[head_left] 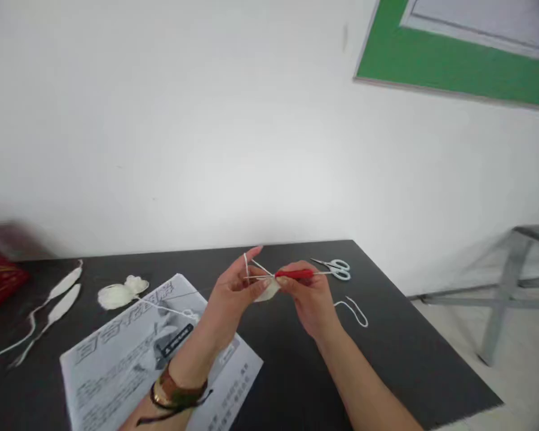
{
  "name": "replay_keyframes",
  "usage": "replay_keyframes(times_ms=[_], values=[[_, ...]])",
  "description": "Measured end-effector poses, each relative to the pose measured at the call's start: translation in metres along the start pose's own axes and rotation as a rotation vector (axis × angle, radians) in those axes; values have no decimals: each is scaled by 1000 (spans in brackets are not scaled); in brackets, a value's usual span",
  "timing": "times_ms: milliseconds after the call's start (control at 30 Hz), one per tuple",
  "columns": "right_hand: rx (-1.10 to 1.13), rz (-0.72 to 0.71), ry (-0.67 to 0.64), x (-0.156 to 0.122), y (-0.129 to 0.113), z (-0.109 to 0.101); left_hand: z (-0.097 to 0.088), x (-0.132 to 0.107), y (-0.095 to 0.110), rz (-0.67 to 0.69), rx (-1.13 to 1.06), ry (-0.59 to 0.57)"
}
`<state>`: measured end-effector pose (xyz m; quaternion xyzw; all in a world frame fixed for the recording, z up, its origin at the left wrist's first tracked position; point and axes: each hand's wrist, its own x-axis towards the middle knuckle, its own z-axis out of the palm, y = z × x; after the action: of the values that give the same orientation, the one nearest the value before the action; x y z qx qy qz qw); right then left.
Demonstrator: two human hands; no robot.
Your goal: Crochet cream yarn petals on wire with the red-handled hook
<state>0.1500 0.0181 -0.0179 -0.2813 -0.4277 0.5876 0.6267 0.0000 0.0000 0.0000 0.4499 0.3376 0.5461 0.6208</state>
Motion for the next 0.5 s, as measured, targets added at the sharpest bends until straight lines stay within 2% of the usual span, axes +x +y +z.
replay_keyframes(times_ms=[200, 400, 500], values=[[-10, 1, 22, -4, 3, 3, 9, 2, -10, 96, -119, 144], [4, -78, 117, -4, 7, 7, 13, -3, -11, 126, -153, 159], [9, -95, 133, -4, 7, 7, 10, -1, -9, 119, -133, 114]])
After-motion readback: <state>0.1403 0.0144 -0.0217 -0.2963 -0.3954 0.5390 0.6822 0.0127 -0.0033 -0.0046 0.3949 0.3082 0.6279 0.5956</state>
